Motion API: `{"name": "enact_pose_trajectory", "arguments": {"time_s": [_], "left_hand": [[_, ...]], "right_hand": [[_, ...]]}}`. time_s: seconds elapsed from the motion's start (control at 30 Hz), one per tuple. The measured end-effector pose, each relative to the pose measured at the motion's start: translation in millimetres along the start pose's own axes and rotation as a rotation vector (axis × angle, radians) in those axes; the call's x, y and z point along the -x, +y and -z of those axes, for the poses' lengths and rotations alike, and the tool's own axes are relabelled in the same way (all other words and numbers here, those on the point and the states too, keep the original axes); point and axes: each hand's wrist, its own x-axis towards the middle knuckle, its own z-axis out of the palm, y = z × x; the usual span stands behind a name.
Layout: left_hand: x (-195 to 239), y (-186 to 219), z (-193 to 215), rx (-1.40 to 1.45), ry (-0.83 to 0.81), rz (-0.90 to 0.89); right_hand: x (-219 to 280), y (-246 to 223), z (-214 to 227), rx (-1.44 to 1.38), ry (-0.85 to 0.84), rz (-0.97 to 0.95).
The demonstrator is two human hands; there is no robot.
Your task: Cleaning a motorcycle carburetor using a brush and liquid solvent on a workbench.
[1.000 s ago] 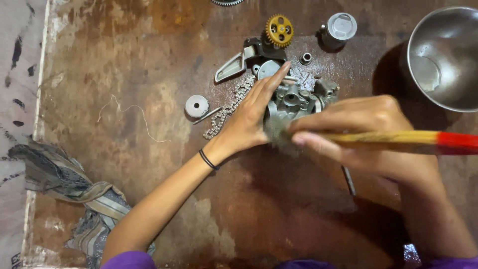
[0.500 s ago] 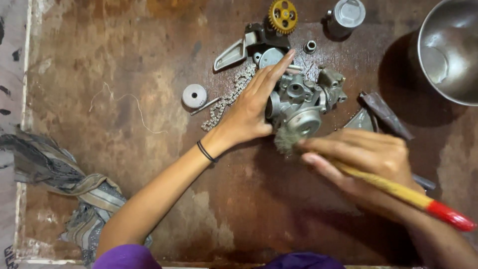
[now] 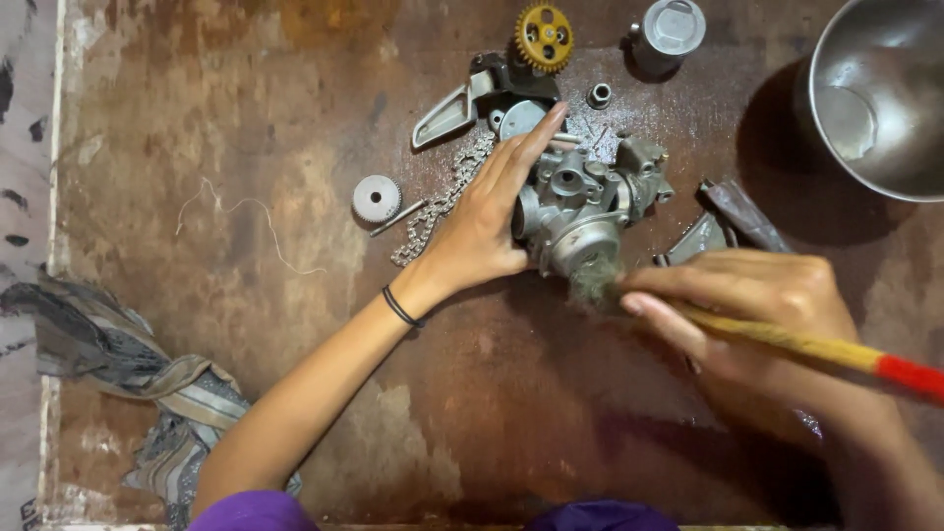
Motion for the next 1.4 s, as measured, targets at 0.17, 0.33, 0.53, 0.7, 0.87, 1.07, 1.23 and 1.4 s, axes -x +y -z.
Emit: {"name": "enact_pose_trajectory", "arguments": {"time_s": [0.17, 0.33, 0.53, 0.7, 0.87, 1.07, 1.23, 1.4], "left_hand": [[-2, 7, 3, 0.029, -0.001, 0.007], [-4, 4, 1, 0.025, -0.01, 0.018], [-3, -1, 0, -0.008, -0.002, 0.0], [-2, 0, -1, 0.007, -0.008, 0.003], [-3, 2, 0, 0.028, 0.001, 0.005], [-3, -2, 0, 0.024, -0.007, -0.001], [-4, -4, 1, 0.007, -0.005, 0.0], [-2, 0, 2, 0.021, 0.004, -0.009]], "right_hand": [[5, 16, 3, -0.136, 0.151, -0.064], [0, 20, 15, -0.199, 0.148, -0.047], [3, 35, 11, -0.176, 0.087, -0.103], [-5, 16, 14, -0.197, 0.316, -0.257], [-2, 24, 27, -0.125, 0.014, -0.23], [-3, 39, 15, -0.034, 0.004, -0.127], [-1, 46, 10, 0.069, -0.21, -0.18], [-5, 33, 32, 0.005, 0.06, -0.083]]}}
